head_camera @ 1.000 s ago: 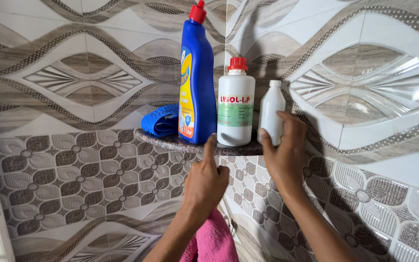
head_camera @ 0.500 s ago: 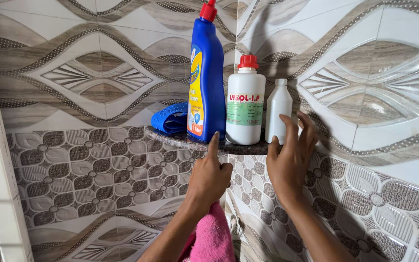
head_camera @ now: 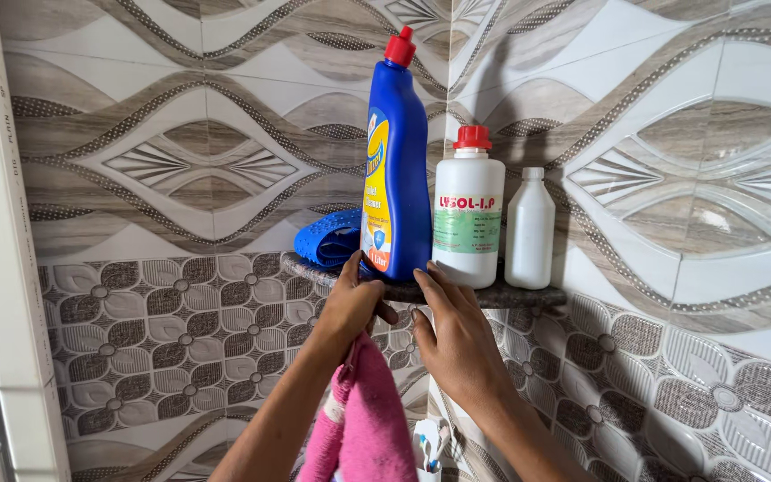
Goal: The person wipes the tiled wall and a small shelf in a bathroom using a pink cloth. They then organize various items on the shelf, including a toothbrush holder, toothpaste, wet wipes, a green soap dish, and several cleaning bottles, arranging them neatly.
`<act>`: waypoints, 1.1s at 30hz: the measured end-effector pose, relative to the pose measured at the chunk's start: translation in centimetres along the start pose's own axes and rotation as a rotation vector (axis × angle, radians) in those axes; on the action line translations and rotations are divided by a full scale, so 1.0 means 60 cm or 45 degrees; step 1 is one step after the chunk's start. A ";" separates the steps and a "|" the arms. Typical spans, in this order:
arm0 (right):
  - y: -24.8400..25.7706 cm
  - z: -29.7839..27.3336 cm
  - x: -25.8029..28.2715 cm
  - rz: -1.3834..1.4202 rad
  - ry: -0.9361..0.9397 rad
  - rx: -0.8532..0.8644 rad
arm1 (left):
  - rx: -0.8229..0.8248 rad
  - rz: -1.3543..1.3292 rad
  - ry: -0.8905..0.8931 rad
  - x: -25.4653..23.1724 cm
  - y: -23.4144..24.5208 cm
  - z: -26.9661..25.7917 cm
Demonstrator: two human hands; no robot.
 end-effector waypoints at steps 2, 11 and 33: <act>-0.008 0.004 -0.009 -0.036 -0.025 0.040 | 0.045 -0.012 0.006 0.001 0.009 0.011; 0.001 0.015 0.012 -0.154 -0.051 0.112 | 0.632 0.099 0.410 0.077 0.116 0.139; -0.014 0.038 -0.005 -0.242 -0.107 -0.005 | 0.738 -0.031 0.679 0.043 0.157 0.123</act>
Point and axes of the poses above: each hand's wrist, its own z-axis towards the middle knuckle, its own y-axis out of the back of the hand, x = y × z, the point moved 3 cm from there along z, towards the middle knuckle, and after that the axes turned 13 degrees about x, right-handed, at the moved point
